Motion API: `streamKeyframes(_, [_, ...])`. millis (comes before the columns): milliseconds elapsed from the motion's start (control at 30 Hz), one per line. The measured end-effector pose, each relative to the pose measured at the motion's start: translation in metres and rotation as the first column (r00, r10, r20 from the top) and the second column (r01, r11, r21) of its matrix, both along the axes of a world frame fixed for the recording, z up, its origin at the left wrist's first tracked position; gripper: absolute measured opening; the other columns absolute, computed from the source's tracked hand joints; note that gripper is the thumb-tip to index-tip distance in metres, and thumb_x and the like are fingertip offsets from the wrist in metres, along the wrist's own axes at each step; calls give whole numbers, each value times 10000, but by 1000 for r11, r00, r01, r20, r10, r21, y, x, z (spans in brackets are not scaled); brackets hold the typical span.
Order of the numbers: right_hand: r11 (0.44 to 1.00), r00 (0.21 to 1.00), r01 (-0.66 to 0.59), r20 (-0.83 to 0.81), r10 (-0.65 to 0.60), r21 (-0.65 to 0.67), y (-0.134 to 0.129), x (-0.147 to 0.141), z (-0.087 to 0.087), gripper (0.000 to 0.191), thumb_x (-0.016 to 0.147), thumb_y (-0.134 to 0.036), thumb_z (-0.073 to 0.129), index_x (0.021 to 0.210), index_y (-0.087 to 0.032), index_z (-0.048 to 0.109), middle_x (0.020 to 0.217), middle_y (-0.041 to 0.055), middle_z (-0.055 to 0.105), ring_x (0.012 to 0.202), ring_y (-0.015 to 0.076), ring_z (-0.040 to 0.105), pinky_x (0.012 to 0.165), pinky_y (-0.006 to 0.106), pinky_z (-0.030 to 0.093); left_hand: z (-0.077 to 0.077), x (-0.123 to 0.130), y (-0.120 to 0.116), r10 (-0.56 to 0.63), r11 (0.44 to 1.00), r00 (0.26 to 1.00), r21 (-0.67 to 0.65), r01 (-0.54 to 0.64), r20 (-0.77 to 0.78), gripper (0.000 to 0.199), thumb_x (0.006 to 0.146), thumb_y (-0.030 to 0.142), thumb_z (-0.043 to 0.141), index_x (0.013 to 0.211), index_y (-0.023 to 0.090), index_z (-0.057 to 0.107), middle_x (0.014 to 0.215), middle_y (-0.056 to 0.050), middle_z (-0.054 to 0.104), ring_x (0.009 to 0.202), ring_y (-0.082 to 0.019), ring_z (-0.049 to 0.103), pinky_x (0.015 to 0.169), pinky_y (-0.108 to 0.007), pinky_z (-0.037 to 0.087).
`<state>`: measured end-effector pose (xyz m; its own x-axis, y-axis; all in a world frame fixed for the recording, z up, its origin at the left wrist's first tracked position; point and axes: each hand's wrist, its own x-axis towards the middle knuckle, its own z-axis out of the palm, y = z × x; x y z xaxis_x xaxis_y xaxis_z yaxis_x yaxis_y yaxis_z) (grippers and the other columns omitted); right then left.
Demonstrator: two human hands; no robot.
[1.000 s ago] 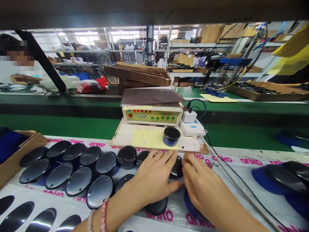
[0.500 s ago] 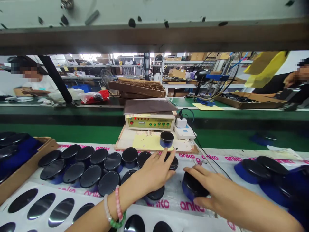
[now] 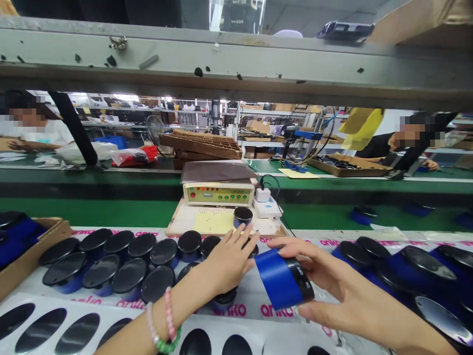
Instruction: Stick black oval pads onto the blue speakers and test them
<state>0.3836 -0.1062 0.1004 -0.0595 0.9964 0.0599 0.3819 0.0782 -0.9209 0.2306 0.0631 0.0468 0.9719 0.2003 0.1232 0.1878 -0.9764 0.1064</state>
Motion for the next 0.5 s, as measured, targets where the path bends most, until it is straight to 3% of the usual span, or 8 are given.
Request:
streamKeyframes(100, [1000, 999, 2, 33, -2, 13, -3, 1, 0, 449, 847, -229, 644, 1198, -430, 449, 1486, -52, 262, 1357, 199, 299, 1033, 320, 409, 13, -28, -18, 102, 993, 981, 44, -111, 163, 537, 952, 222, 367, 1450, 100, 206, 1531, -152, 177, 1407, -308, 131, 1098, -507, 293])
streamKeyframes(233, [997, 996, 45, 73, -50, 59, -3, -2, -2, 404, 845, -209, 635, 1169, -382, 467, 1480, -10, 295, 1367, 221, 283, 1020, 332, 419, 9, -78, -38, 110, 989, 907, 46, -140, 407, 474, 927, 220, 432, 1393, 194, 350, 1422, -89, 439, 1322, -241, 388, 1025, -379, 440])
streamKeyframes(300, [994, 995, 55, 75, -62, 96, 0, -7, -3, 415, 839, -177, 626, 1167, -371, 461, 1475, 7, 308, 1355, 232, 312, 1003, 348, 438, 3, -94, -45, 152, 988, 878, -38, -152, 455, 471, 904, 243, 495, 1363, 251, 388, 1352, -61, 522, 1242, -218, 492, 986, -332, 476])
streamKeyframes(367, [991, 996, 44, 67, -53, 130, 3, -15, -2, 415, 838, -157, 612, 1162, -364, 456, 1470, 19, 317, 1338, 241, 346, 981, 359, 460, 2, -100, -52, 251, 964, 842, -207, -169, 478, 543, 883, 329, 549, 1384, 302, 342, 1356, -47, 519, 1204, -217, 532, 954, -318, 500])
streamKeyframes(433, [990, 998, 9, 63, -18, 138, 6, -25, -1, 382, 844, -158, 600, 1141, -355, 461, 1463, 28, 329, 1314, 248, 386, 967, 365, 472, 7, -99, -59, 338, 912, 808, -381, -153, 483, 646, 854, 417, 576, 1417, 318, 274, 1400, -54, 471, 1181, -224, 554, 906, -302, 531])
streamKeyframes(500, [991, 997, -26, 69, 17, 131, 7, -36, -1, 349, 850, -164, 595, 1110, -361, 472, 1451, 16, 347, 1292, 242, 420, 970, 364, 471, 16, -95, -66, 373, 873, 791, -471, -123, 485, 678, 835, 439, 589, 1422, 322, 269, 1421, -51, 445, 1175, -220, 560, 878, -278, 544])
